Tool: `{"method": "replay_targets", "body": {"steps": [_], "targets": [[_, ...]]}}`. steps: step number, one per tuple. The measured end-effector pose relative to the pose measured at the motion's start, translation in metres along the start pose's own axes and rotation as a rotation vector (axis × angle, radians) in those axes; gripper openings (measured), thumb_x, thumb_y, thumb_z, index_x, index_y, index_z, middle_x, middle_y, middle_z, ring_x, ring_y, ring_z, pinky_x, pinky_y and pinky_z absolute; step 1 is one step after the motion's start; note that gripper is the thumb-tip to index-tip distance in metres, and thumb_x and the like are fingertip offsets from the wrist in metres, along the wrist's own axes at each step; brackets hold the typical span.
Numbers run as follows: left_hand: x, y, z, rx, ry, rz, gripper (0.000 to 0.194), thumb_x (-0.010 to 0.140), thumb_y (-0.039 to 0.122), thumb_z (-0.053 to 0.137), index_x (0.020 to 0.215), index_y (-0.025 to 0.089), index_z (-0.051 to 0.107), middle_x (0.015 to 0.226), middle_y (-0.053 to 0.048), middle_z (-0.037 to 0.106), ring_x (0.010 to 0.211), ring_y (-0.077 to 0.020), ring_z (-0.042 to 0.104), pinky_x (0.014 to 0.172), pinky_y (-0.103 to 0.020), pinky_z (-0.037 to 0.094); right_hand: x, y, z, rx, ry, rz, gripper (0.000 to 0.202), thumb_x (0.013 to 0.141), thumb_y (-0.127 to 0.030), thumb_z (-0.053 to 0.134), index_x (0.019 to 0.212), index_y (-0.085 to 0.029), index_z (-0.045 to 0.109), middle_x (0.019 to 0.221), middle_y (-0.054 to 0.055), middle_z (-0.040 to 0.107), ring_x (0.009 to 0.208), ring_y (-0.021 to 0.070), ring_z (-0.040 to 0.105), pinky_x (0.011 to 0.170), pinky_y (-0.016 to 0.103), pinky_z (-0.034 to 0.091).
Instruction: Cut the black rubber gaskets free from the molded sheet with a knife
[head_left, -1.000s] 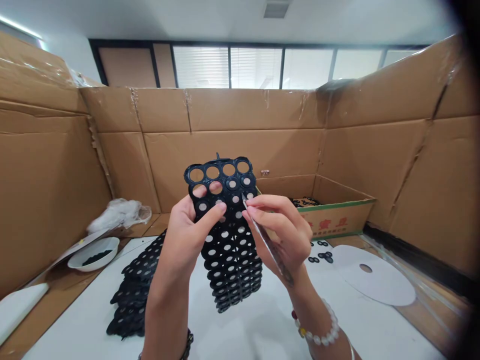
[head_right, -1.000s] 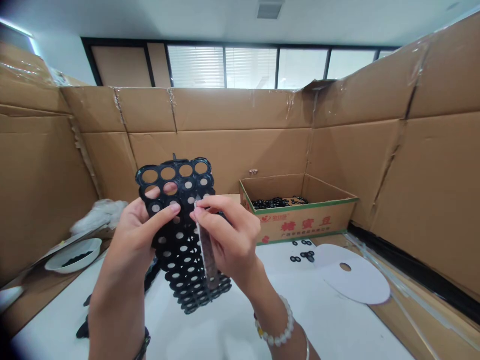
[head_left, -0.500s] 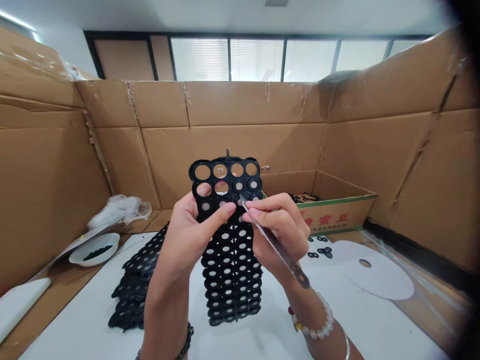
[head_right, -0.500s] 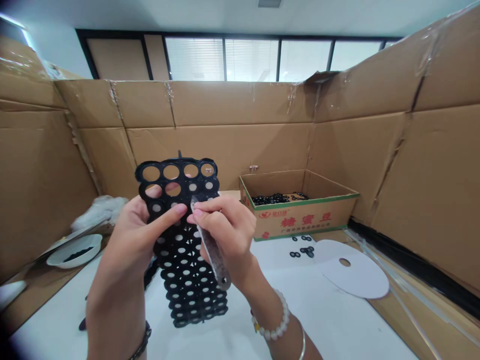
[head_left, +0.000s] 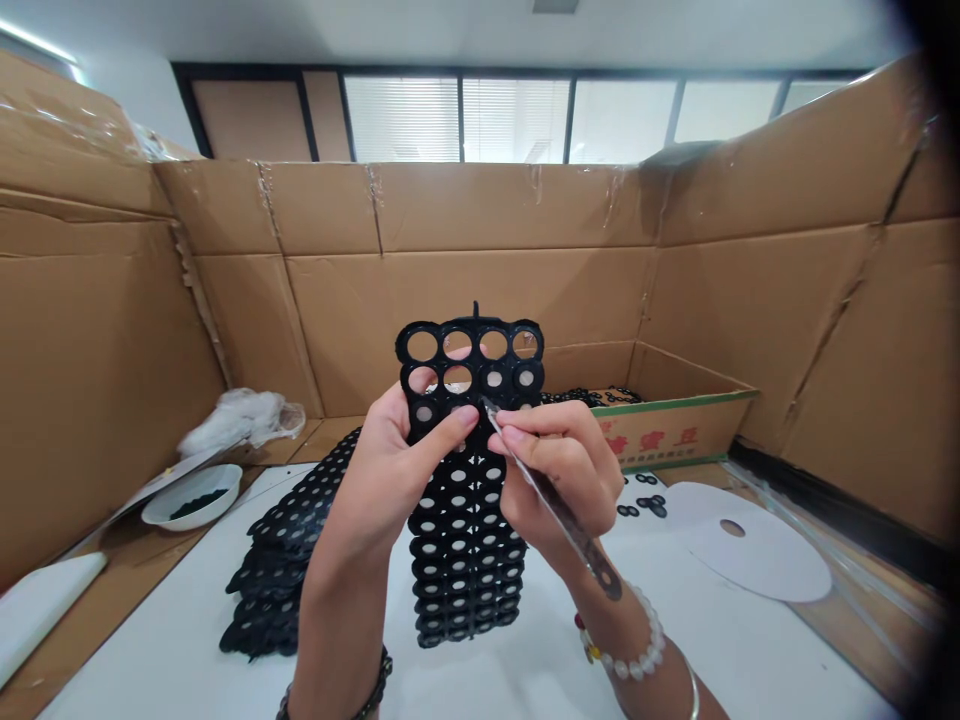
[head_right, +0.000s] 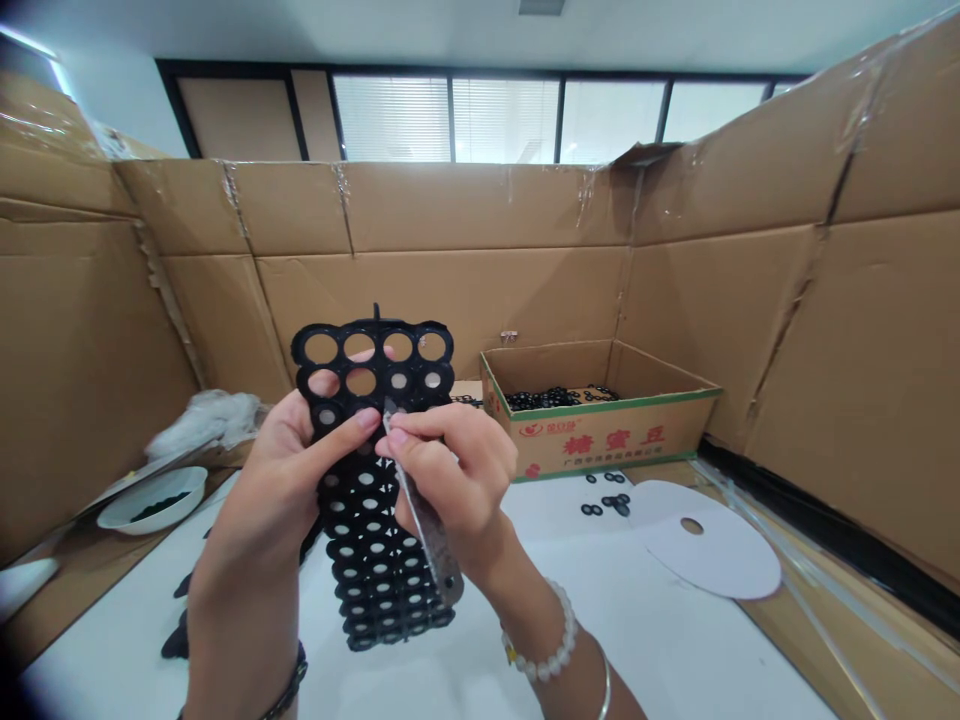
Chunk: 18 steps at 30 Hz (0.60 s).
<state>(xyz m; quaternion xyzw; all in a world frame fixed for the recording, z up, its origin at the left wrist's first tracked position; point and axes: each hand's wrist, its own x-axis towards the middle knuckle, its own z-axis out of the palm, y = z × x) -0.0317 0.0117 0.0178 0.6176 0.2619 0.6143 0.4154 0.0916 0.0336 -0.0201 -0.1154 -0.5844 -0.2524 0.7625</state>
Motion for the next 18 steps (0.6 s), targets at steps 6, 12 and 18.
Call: {"method": "replay_targets", "body": {"steps": [6,12,18], "targets": [[0.0011,0.0011,-0.0037,0.01,-0.041,0.03,0.032,0.08,0.023,0.072,0.111,0.022,0.066,0.115,-0.004,0.072,0.101,-0.0222,0.068,0.09,-0.031,0.054,-0.0034,-0.0011,0.0006,-0.028,0.041,-0.04,0.019,0.078,0.0,0.06,0.084,-0.019,0.061,0.078,0.002,0.068,0.07,0.0137,0.065,0.059,0.026,0.056],[0.0,0.0007,-0.0088,-0.041,-0.027,0.02,0.022,0.08,0.02,0.071,0.102,0.022,0.067,0.108,-0.001,0.073,0.098,-0.0203,0.069,0.086,-0.028,0.055,-0.0036,-0.0003,-0.0008,-0.005,0.036,-0.037,0.02,0.079,-0.001,0.058,0.086,-0.02,0.061,0.079,0.001,0.068,0.071,0.0141,0.065,0.059,0.028,0.056],[-0.0031,0.0028,-0.0058,0.006,0.001,0.015,0.018,0.075,0.021,0.076,0.093,0.023,0.07,0.1,-0.001,0.075,0.093,-0.0211,0.069,0.084,-0.029,0.055,-0.0049,0.0008,0.0018,-0.019,0.04,-0.051,0.014,0.083,-0.007,0.058,0.084,-0.02,0.062,0.08,0.002,0.068,0.07,0.0146,0.064,0.057,0.028,0.054]]}}
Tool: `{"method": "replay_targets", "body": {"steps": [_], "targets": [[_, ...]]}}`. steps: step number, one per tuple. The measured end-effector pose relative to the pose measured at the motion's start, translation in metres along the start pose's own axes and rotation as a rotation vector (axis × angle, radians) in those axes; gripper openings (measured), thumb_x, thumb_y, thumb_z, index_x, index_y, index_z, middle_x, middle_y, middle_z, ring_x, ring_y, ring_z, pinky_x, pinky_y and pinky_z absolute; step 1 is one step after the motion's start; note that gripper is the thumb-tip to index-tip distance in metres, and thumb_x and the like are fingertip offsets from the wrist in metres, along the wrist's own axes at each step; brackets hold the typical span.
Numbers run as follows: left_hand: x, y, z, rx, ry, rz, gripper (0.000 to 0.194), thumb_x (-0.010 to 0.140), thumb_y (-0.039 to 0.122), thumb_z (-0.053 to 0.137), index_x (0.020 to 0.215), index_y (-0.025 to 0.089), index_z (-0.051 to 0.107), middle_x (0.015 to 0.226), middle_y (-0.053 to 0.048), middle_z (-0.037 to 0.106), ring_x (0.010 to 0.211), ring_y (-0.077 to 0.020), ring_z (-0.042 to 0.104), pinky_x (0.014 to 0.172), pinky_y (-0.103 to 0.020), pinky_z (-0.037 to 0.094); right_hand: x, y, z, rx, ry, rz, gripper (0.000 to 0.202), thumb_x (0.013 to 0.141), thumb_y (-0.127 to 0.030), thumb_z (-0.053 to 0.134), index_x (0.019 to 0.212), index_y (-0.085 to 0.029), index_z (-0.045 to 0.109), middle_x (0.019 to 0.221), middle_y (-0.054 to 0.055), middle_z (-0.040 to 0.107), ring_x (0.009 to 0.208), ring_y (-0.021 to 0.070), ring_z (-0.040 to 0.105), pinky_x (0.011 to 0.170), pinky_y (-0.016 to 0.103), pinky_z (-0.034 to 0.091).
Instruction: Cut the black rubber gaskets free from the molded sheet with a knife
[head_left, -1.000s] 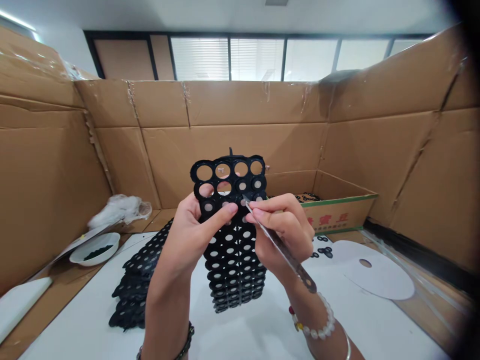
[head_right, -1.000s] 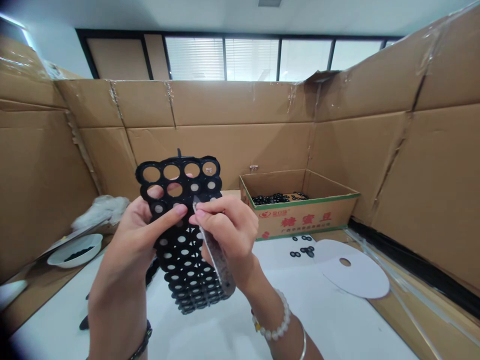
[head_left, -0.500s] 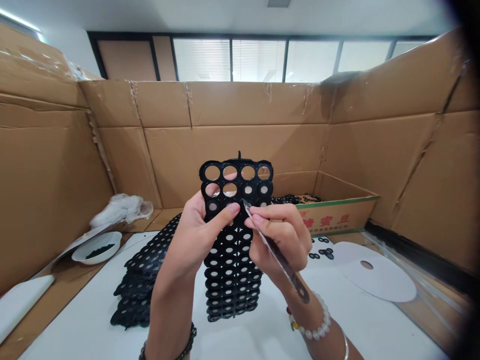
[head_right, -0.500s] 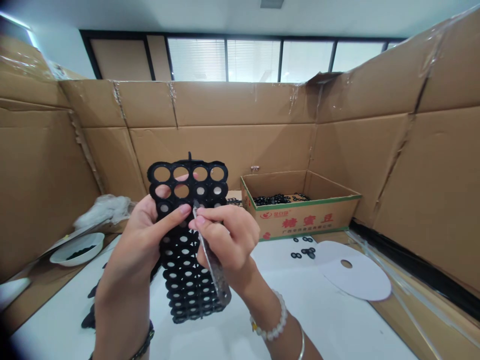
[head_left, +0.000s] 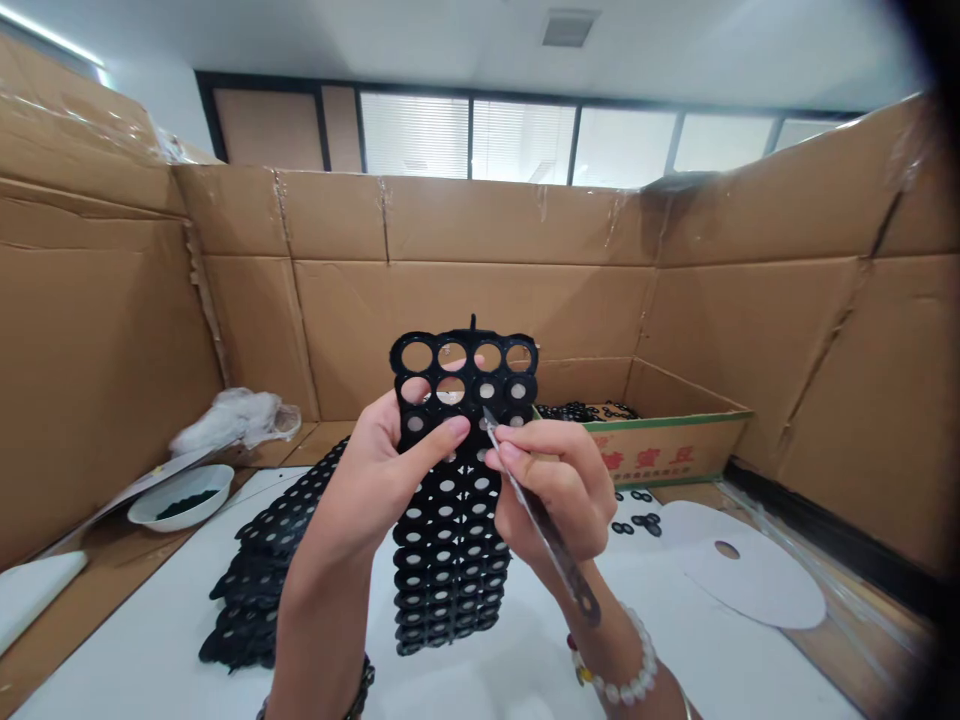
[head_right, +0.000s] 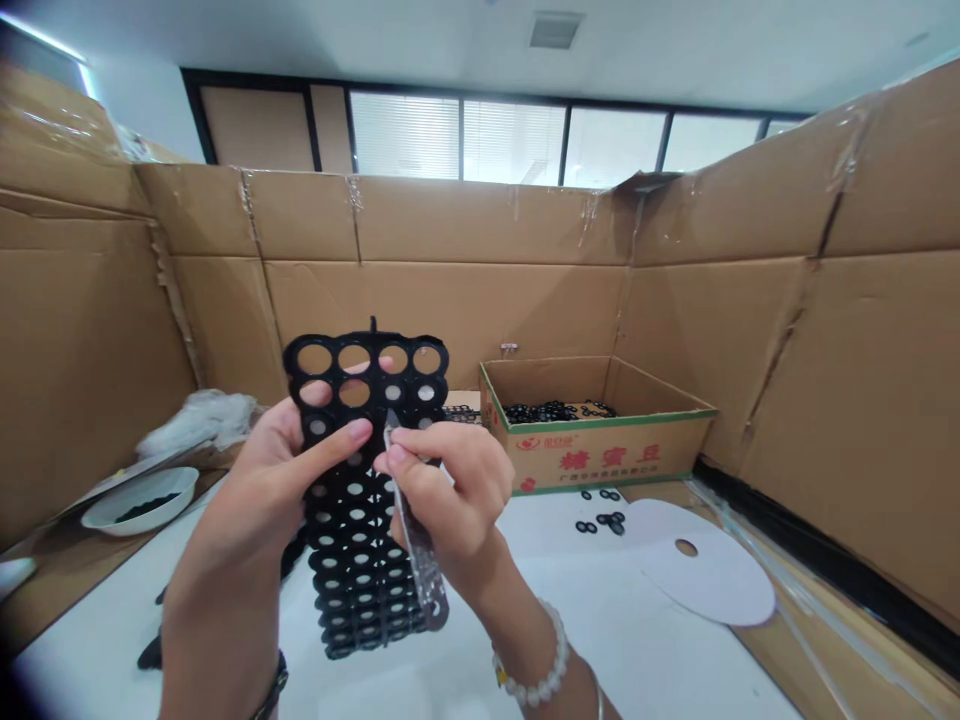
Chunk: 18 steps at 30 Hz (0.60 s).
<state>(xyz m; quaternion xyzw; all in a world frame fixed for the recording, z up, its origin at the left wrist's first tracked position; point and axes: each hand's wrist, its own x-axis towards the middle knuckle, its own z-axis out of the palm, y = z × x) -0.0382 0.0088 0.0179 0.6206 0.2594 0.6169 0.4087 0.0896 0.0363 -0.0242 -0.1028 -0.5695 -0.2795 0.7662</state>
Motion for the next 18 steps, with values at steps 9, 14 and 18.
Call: {"method": "replay_targets", "body": {"steps": [9,14,18], "targets": [[0.009,-0.01,0.0,0.445,0.014,0.275,0.033,0.079,0.02,0.073,0.111,0.026,0.069,0.119,-0.001,0.069,0.124,-0.0212,0.055,0.106,-0.03,0.043,0.001,0.025,0.004,-0.093,-0.096,-0.069,0.018,0.09,-0.015,0.055,0.073,-0.022,0.05,0.076,-0.003,0.066,0.076,0.0142,0.059,0.071,0.034,0.044],[0.01,-0.011,-0.006,0.531,-0.009,0.216,0.043,0.078,0.025,0.074,0.12,0.028,0.064,0.126,-0.002,0.066,0.13,-0.0244,0.051,0.11,-0.035,0.04,0.003,0.037,0.003,-0.099,-0.179,-0.019,0.018,0.092,-0.015,0.05,0.075,-0.022,0.05,0.076,-0.002,0.063,0.079,0.014,0.056,0.073,0.033,0.041],[0.009,-0.011,-0.003,0.419,-0.006,0.165,0.049,0.076,0.022,0.077,0.122,0.03,0.062,0.127,0.001,0.066,0.124,-0.0225,0.056,0.106,-0.031,0.044,0.012,0.037,-0.003,0.018,-0.255,0.048,0.019,0.091,-0.014,0.052,0.073,-0.021,0.051,0.081,-0.001,0.067,0.083,0.0134,0.058,0.074,0.03,0.047]]}}
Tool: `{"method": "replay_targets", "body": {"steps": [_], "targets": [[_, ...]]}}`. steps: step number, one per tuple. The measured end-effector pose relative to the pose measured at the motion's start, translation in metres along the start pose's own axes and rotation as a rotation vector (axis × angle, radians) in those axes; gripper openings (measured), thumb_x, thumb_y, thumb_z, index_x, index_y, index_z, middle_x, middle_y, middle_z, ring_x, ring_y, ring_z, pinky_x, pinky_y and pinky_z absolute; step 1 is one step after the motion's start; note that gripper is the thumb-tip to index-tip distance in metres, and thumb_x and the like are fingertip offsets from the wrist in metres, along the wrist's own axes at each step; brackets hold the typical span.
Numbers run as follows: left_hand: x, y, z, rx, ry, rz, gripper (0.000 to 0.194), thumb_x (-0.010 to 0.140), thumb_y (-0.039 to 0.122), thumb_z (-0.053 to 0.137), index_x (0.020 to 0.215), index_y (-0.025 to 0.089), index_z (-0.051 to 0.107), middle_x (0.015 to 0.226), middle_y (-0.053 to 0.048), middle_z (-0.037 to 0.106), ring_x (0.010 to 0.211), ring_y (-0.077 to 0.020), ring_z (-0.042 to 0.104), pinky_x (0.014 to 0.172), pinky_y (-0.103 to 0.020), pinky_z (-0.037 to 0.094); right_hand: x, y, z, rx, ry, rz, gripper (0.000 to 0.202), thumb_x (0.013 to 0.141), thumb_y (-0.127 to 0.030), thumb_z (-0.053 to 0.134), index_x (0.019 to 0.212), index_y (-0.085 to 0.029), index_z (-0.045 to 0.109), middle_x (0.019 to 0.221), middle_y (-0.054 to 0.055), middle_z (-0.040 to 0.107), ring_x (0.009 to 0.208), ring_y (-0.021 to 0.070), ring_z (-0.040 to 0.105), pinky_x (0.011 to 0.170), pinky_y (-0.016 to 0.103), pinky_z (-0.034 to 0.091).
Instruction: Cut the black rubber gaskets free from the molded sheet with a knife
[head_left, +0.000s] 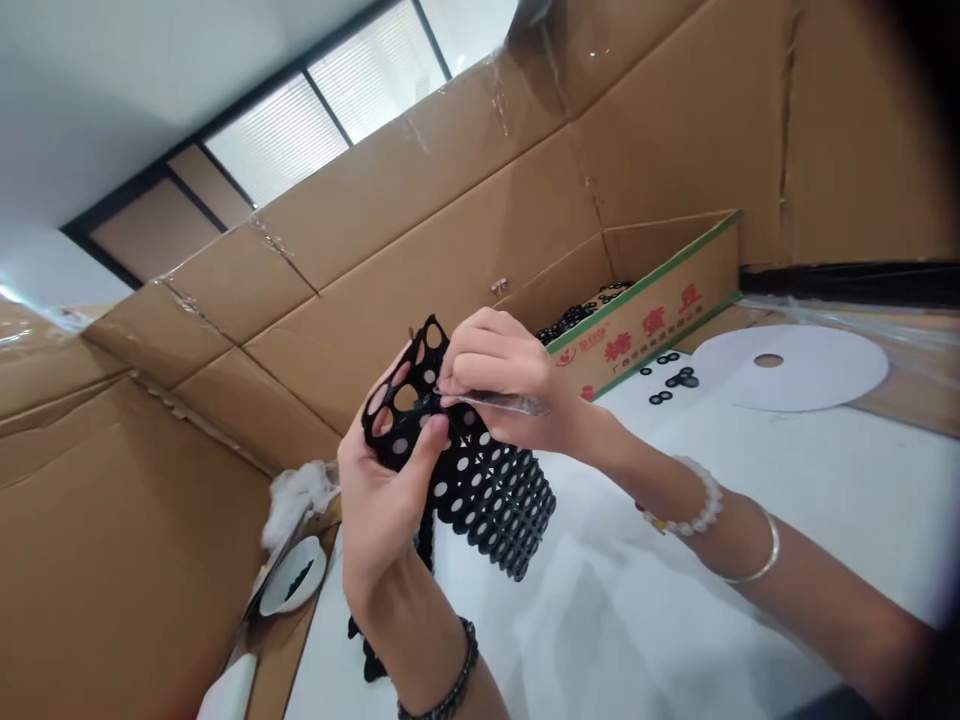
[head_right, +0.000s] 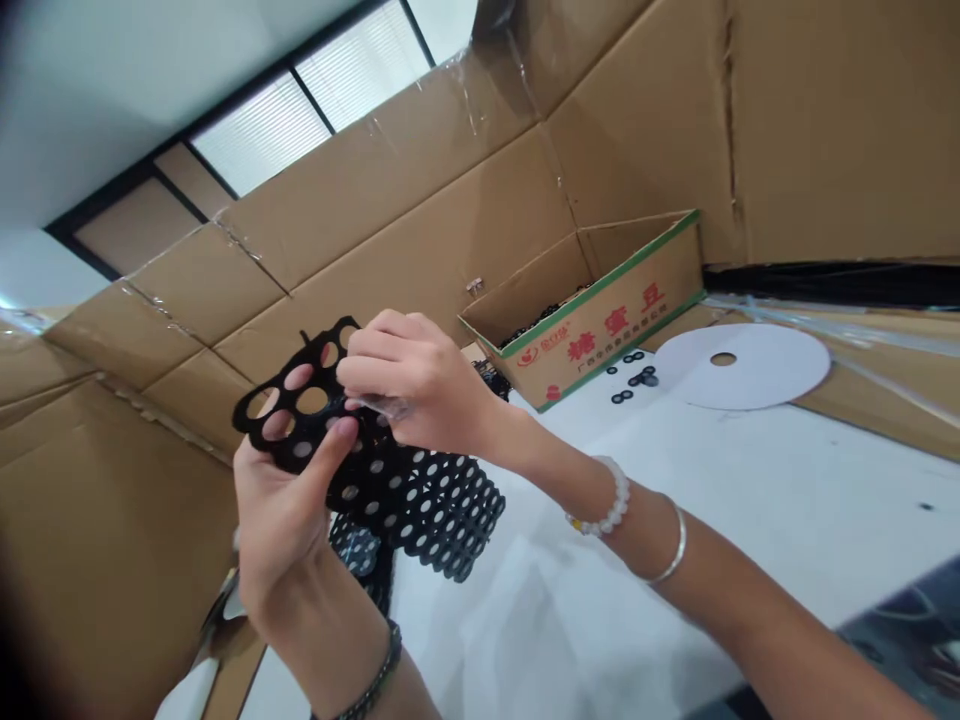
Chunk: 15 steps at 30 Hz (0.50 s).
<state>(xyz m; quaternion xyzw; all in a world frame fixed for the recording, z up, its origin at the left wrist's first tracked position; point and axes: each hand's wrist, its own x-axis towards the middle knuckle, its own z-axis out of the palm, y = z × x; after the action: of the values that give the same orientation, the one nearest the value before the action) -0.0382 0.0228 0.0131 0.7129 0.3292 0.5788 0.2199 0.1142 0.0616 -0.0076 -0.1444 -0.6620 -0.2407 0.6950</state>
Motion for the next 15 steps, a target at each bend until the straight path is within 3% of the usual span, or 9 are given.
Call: {"method": "replay_targets", "body": {"steps": [4,7,10,15], "targets": [[0.005,-0.001,0.013,-0.408,0.02,-0.085,0.045,0.074,0.016,0.074,0.116,0.031,0.066,0.106,0.005,0.073,0.107,-0.0173,0.066,0.096,-0.026,0.05,0.002,-0.004,-0.003,0.086,0.028,0.012,0.018,0.094,-0.012,0.046,0.079,-0.019,0.054,0.107,0.005,0.072,0.1,0.0116,0.065,0.086,0.028,0.054],[0.008,-0.002,0.026,-0.677,0.045,-0.217,0.025,0.073,0.019,0.073,0.098,0.025,0.073,0.092,0.004,0.074,0.098,-0.0143,0.068,0.089,-0.021,0.052,-0.002,-0.003,-0.004,0.051,0.056,-0.037,0.016,0.096,-0.012,0.042,0.09,-0.017,0.056,0.119,0.013,0.068,0.117,0.0162,0.062,0.094,0.033,0.055],[0.007,-0.001,0.036,-0.733,0.052,-0.341,0.006,0.076,0.023,0.07,0.08,0.023,0.075,0.084,0.004,0.075,0.086,-0.012,0.069,0.082,-0.019,0.053,-0.005,0.003,-0.005,-0.045,0.071,-0.086,0.015,0.093,-0.009,0.045,0.096,-0.016,0.058,0.116,0.014,0.069,0.12,0.0208,0.06,0.095,0.037,0.056],[0.002,0.002,0.04,-0.75,0.011,-0.462,0.018,0.064,0.028,0.082,0.08,0.021,0.076,0.087,0.001,0.076,0.088,-0.0184,0.071,0.084,-0.026,0.056,-0.005,0.01,-0.007,-0.162,0.014,-0.158,0.014,0.091,-0.008,0.05,0.083,-0.018,0.058,0.102,0.011,0.074,0.106,0.0213,0.068,0.09,0.035,0.059]]}}
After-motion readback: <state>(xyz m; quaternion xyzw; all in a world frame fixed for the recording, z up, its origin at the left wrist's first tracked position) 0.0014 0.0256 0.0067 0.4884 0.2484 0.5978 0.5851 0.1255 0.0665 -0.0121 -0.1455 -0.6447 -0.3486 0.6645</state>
